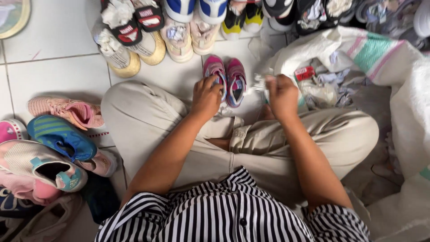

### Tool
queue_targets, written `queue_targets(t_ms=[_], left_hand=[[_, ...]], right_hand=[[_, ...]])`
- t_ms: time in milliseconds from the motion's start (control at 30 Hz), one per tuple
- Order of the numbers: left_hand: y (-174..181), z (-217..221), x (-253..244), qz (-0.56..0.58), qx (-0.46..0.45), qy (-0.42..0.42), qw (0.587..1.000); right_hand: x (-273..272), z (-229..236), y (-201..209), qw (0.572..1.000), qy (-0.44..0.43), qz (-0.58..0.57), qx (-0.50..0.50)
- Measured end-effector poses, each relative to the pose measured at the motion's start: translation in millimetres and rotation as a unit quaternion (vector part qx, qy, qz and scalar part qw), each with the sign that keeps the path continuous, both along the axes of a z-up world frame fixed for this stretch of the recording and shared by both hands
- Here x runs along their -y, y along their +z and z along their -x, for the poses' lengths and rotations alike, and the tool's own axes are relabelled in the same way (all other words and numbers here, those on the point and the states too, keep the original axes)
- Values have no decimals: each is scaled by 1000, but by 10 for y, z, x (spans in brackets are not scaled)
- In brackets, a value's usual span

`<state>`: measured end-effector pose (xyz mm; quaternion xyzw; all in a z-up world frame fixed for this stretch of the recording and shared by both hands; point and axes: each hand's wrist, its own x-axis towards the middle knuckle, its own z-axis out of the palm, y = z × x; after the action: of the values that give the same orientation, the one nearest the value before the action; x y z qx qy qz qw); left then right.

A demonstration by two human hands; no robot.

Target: The person sits on the floor and stuffs crumpled paper into a pair of light blue sandals, then into a pair of pink sneakers. The person retrieves paper from a large white sack and places it inside the shoes to maintain their shape.

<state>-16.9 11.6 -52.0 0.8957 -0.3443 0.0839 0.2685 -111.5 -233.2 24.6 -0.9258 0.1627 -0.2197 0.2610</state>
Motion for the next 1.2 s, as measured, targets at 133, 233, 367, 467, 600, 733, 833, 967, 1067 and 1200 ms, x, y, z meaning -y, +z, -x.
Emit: queue_targets(t_ms=[133, 233, 367, 467, 600, 733, 833, 967, 1067, 1200], left_hand=[[155, 22, -9, 20, -24, 11, 999], [200, 40, 98, 22, -10, 11, 1000], [232, 94, 211, 0, -5, -18, 1000], [207, 140, 220, -6, 11, -23, 1000], [177, 146, 212, -14, 16, -26, 999], [129, 121, 240, -3, 44, -45, 998], [110, 117, 284, 0, 51, -65, 997], [82, 52, 314, -19, 73, -79, 994], [102, 61, 306, -29, 56, -73, 995], [173, 77, 356, -24, 31, -65, 997]], right_hand=[[-88, -89, 16, 999, 37, -5, -13], [-169, -124, -43, 997, 55, -57, 4], [-391, -132, -423, 994, 81, 48, -56], [-393, -129, -631, 970, 112, 203, -75], [-357, -147, -738, 912, 158, 377, -39], [-360, -82, -649, 938, 170, 221, -207], [-360, -194, -608, 933, 173, 183, -259], [-297, -521, -763, 931, 139, 111, -319], [-330, -501, -691, 944, 97, 15, -316], [-537, -449, -293, 969, 64, -11, -237]])
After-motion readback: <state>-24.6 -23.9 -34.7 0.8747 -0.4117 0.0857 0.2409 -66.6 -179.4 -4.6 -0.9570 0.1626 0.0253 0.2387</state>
